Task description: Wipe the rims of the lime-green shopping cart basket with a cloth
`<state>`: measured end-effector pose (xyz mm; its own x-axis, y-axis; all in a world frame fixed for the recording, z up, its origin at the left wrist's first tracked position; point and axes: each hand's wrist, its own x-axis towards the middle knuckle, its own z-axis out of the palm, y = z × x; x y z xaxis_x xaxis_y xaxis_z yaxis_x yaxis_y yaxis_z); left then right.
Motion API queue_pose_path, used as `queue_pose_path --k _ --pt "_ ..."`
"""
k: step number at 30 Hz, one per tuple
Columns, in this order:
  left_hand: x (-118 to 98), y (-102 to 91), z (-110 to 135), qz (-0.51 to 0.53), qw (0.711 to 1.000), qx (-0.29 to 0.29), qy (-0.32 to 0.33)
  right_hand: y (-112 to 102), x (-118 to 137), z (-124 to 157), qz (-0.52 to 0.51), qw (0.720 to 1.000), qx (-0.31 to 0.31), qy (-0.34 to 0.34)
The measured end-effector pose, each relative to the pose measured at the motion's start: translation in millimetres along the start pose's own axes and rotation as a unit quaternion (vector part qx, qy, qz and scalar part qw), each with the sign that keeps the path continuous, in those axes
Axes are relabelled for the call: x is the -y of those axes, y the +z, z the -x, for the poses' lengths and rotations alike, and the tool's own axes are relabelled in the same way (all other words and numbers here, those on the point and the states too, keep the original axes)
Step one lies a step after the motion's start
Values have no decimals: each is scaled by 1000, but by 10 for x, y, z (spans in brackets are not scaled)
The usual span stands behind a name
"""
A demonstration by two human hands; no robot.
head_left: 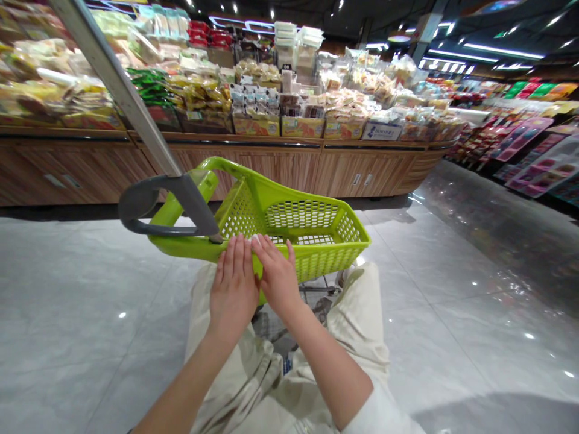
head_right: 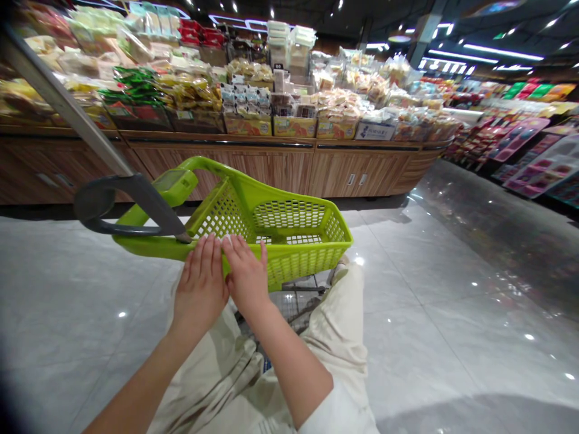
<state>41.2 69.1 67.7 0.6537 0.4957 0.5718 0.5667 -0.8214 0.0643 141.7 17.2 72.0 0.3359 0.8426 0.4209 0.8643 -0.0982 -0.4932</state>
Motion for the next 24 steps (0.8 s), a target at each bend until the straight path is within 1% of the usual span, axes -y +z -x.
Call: queue_pose_path --k 1,3,5,7,8,9,10,11,13,15,17,18,20,22,24 --pt "2 -3 1 -3 1000 2 0 -13 -83 48 9 1000 -6 10" --pt "2 -7 0 -11 1000 7 0 -54 -355 185 34 998 -29 49" --pt "-2 -10 -4 -19 1000 13 1 -108 -659 322 60 990 -62 110" --pt "-8 -13 -9 -22 1000 17 -1 -151 -856 396 80 978 -91 172" --pt "-11 -14 -12 -23 1000 18 -2 -160 -882 398 86 973 -99 191" --pt "-13 -14 -14 -22 1000 18 -4 -157 -854 375 86 971 -98 198" --pt "-16 -14 -16 -21 1000 17 -4 -142 -775 331 82 974 -90 191" --pt "-18 -12 -17 -20 1000 17 -5 -114 -654 272 71 980 -75 170" --pt "-19 -7 -15 -18 1000 14 -6 -34 -350 138 40 993 -39 101" --pt "-16 -1 -9 -21 1000 13 -5 48 -83 39 12 999 -19 38" --pt "-9 -1 0 -30 999 13 -1 99 26 20 3 1000 -18 8" --pt "-6 -5 4 -36 999 15 0 107 3 45 7 1000 -25 8" --pt "0 -15 10 -47 999 18 2 89 -181 148 24 998 -45 27" --pt "-1 -23 10 -51 998 22 4 35 -471 284 53 994 -70 71" --pt "-8 -21 3 -50 999 22 4 -28 -733 394 84 984 -93 130"
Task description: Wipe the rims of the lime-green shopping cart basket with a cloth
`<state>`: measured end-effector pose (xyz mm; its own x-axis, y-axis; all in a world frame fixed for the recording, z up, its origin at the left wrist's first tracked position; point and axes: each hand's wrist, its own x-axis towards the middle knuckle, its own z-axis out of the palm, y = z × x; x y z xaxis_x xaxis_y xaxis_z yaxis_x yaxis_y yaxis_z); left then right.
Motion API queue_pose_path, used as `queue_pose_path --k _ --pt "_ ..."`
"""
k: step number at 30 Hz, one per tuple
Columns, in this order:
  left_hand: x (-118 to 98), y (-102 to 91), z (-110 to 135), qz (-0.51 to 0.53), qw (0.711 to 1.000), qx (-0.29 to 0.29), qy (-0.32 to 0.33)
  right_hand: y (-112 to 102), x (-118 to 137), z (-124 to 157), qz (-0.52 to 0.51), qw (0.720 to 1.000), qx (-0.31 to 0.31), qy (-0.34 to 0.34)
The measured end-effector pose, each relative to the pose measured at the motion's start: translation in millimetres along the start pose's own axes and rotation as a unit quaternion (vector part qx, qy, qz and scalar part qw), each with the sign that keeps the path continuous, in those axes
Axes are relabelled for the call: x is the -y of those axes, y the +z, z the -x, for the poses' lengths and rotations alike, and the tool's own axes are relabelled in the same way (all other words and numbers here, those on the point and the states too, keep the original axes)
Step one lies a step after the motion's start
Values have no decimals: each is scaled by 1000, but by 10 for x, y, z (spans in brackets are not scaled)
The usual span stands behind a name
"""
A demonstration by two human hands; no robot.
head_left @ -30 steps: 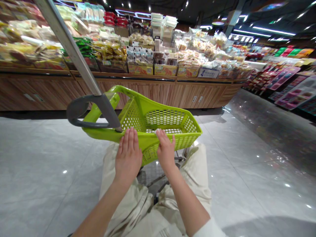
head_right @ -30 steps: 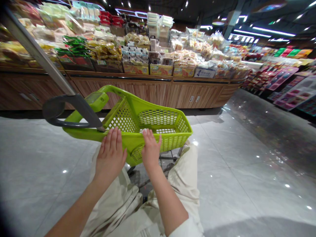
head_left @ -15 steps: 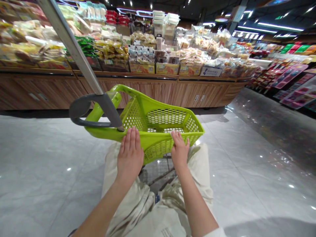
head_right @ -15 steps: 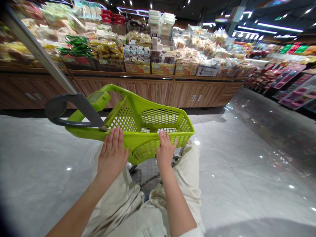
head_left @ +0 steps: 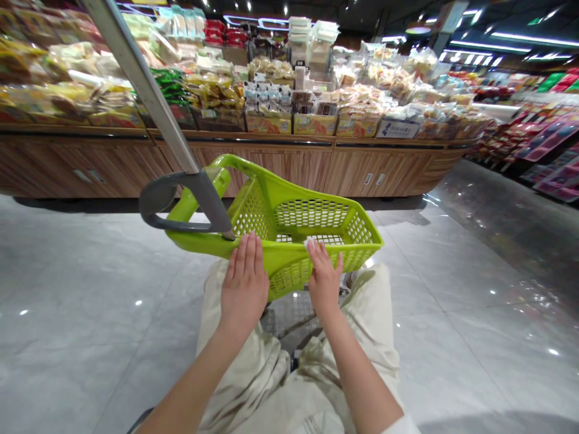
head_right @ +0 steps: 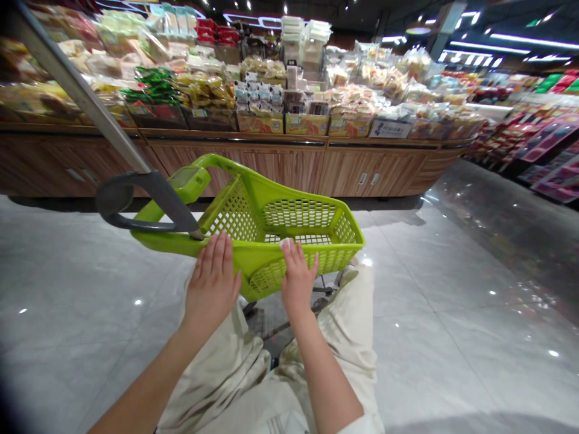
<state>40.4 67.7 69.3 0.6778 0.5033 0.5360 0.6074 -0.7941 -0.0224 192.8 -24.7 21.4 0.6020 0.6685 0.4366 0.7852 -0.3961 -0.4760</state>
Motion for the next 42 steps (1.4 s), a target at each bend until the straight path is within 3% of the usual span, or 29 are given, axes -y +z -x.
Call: queue_pose_path --k 3,5,9,11,14,19,22,27,29,32,36,38,40,42 --pt "-15 18 -11 5 1000 -4 -5 -22 -96 -17 23 998 -17 51" --pt "-17 33 -12 3 1000 -6 -5 -3 119 -62 4 1000 -6 26" --pt "3 47 -4 -1 1000 -9 0 62 763 -152 -78 991 56 -92" --pt "13 41 -1 0 1000 -8 0 67 879 -158 -94 986 73 -116" --pt "13 22 -2 4 1000 -3 -4 28 610 -111 -73 991 68 -91" --pt "-5 1 -12 13 1000 2 -7 -76 -120 -35 -6 998 11 60" --pt "-12 6 -16 10 1000 3 -7 -68 -21 -75 -11 997 12 72" --pt "-6 20 -14 1 1000 -4 -4 43 726 -177 -86 990 74 -80" --pt "3 16 -10 -2 1000 -3 -3 56 825 -174 -85 988 76 -108" --pt "17 -5 -2 -1 1000 9 0 26 557 -123 -52 993 61 -84" --pt "21 -28 1 -4 1000 14 4 -55 -143 -61 -14 999 15 28" --pt "17 -27 -2 -5 1000 9 6 -83 -342 -57 -6 997 -7 72" --pt "11 -20 -5 -3 1000 3 7 -86 -316 -73 -10 996 -14 82" --pt "8 -10 -5 0 1000 -1 6 -66 -69 -102 -31 998 3 50"
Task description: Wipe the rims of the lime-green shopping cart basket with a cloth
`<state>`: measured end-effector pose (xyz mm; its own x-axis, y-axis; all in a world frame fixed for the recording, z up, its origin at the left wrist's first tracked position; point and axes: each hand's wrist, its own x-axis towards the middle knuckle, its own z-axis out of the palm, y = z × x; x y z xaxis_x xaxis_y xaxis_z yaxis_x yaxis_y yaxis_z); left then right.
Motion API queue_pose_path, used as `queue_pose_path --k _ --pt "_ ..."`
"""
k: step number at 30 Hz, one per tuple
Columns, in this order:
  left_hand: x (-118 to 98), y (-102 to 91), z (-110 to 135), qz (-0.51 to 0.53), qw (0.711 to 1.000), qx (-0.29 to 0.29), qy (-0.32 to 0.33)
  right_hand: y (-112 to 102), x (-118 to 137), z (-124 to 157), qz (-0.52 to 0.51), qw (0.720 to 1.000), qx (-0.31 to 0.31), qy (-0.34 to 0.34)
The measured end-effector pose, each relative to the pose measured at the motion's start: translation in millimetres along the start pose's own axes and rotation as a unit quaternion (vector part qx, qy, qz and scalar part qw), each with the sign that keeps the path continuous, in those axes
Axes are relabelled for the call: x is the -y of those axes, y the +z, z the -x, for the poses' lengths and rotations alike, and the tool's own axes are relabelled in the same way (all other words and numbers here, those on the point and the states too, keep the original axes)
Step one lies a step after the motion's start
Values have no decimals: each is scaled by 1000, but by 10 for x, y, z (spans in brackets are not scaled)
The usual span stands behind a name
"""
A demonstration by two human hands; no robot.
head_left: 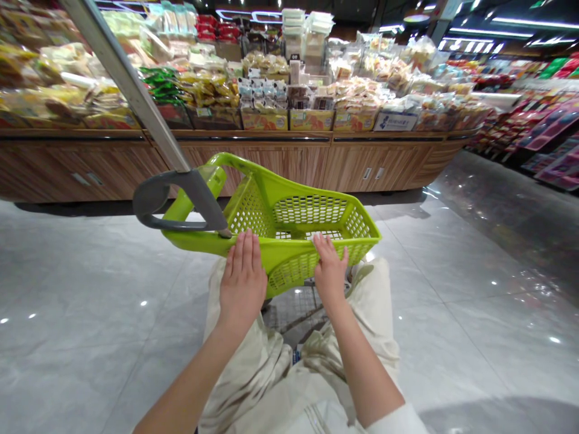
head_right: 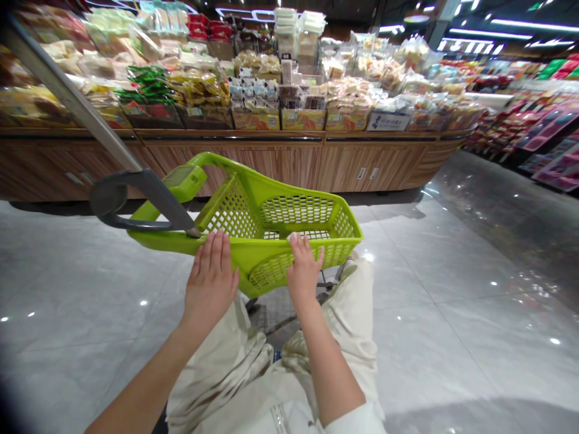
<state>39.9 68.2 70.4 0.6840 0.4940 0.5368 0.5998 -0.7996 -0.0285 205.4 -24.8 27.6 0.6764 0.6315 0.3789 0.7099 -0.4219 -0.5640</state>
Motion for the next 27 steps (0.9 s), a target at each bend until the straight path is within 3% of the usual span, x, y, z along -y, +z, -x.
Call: queue_pose_path --k 4,7,10,15,18,20,25,27 --pt "5 19 11 -5 1000 0 -2 96 729 10 -55 987 78 -128" --pt "10 15 20 -4 1000 0 -7 127 968 19 -58 982 81 -161" --pt "5 -3 22 7 1000 0 -9 122 738 24 -32 985 59 -161" --pt "-20 -21 10 16 1000 4 -9 28 -87 27 29 998 -7 -58" --pt "-37 -19 1 17 1000 4 -12 -21 -234 24 49 998 -27 -2" --pt "-42 -14 -1 21 1000 1 -14 -6 -47 26 42 999 -14 -4" --pt "-20 2 10 26 999 -15 -12 110 840 32 -43 987 71 -137" --pt "-5 1 15 21 1000 -15 -11 122 993 33 -55 982 79 -160"
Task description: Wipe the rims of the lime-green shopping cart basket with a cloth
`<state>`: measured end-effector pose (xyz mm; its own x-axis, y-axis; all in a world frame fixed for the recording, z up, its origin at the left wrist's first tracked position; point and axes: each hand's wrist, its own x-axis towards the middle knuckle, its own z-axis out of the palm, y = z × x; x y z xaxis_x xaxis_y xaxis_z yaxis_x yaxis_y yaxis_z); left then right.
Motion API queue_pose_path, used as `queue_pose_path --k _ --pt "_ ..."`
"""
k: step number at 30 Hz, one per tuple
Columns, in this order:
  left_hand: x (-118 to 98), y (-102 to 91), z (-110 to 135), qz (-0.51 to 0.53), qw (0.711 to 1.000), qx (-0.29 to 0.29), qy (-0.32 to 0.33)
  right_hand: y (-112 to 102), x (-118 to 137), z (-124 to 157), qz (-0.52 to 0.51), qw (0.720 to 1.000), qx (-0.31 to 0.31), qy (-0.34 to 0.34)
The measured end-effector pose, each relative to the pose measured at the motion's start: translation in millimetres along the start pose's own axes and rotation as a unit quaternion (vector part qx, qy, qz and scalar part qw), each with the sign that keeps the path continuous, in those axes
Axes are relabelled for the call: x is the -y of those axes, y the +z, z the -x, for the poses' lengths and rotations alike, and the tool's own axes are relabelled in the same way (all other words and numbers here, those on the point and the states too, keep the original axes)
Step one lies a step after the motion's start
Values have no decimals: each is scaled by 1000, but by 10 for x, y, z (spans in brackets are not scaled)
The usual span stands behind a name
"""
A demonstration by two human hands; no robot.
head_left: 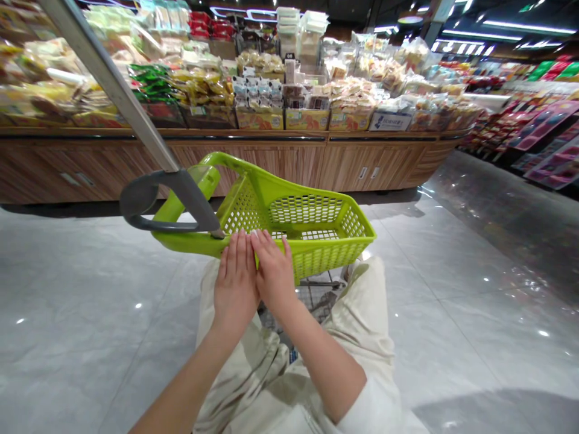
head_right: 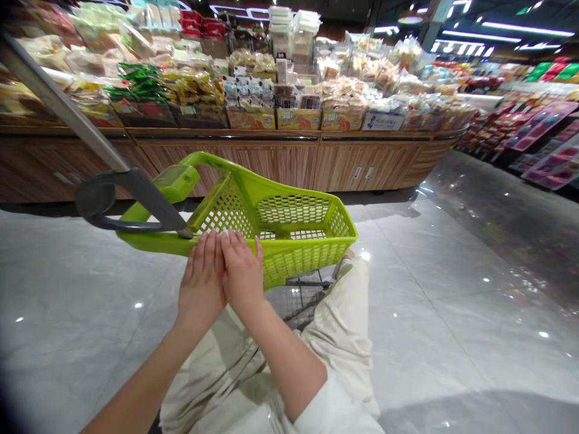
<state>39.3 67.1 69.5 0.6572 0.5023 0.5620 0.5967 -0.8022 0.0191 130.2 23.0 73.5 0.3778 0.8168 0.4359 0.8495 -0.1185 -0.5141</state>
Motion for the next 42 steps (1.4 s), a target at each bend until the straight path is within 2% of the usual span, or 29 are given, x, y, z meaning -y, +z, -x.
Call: queue_pose_path --k 2,5,8,11,14,18,20,21,23,25,29,31,32,34,37,39,40,42 --pt "9 -9 2 -3 1000 4 1 -19 -73 31 17 1000 -2 1" --pt "8 -27 3 2 1000 9 2 -101 -492 192 61 997 -23 31" --pt "-7 -40 -1 -2 1000 15 0 -217 -971 376 94 988 -62 105" --pt "-27 -41 -6 -12 1000 21 0 -297 -1158 440 101 976 -91 172" --pt "-38 -29 -9 -11 1000 17 0 -246 -908 318 76 978 -84 173" --pt "-26 1 -2 -5 1000 1 1 -52 -242 54 7 998 -19 52" --pt "-16 8 3 -6 1000 -1 -2 7 -47 -8 -10 1000 -2 9" --pt "-12 8 5 -7 1000 0 -3 14 -31 -8 -7 1000 -2 2" --pt "-8 1 6 -6 1000 4 -1 -15 -173 49 17 1000 -8 8" --pt "-9 -11 5 -4 1000 8 1 -91 -494 165 52 998 -23 38" --pt "-20 -24 -4 1 1000 9 -2 -275 -1170 396 101 980 -84 148" --pt "-27 -22 -11 4 1000 10 -2 -310 -1262 419 111 971 -105 186" --pt "-31 -18 -14 5 1000 12 -2 -300 -1217 398 110 970 -103 193" --pt "-41 -9 -20 4 1000 15 -2 -227 -964 302 88 978 -78 171" --pt "-60 7 -23 -2 1000 12 -11 -55 -410 120 18 997 -25 74" --pt "-72 11 -22 -5 1000 9 -20 31 -144 47 -14 1000 -12 23" --pt "-76 10 -20 -9 1000 10 -22 53 -87 37 -17 1000 -11 10" --pt "-79 2 -16 -19 999 19 -21 52 -149 73 -5 1000 -19 4"
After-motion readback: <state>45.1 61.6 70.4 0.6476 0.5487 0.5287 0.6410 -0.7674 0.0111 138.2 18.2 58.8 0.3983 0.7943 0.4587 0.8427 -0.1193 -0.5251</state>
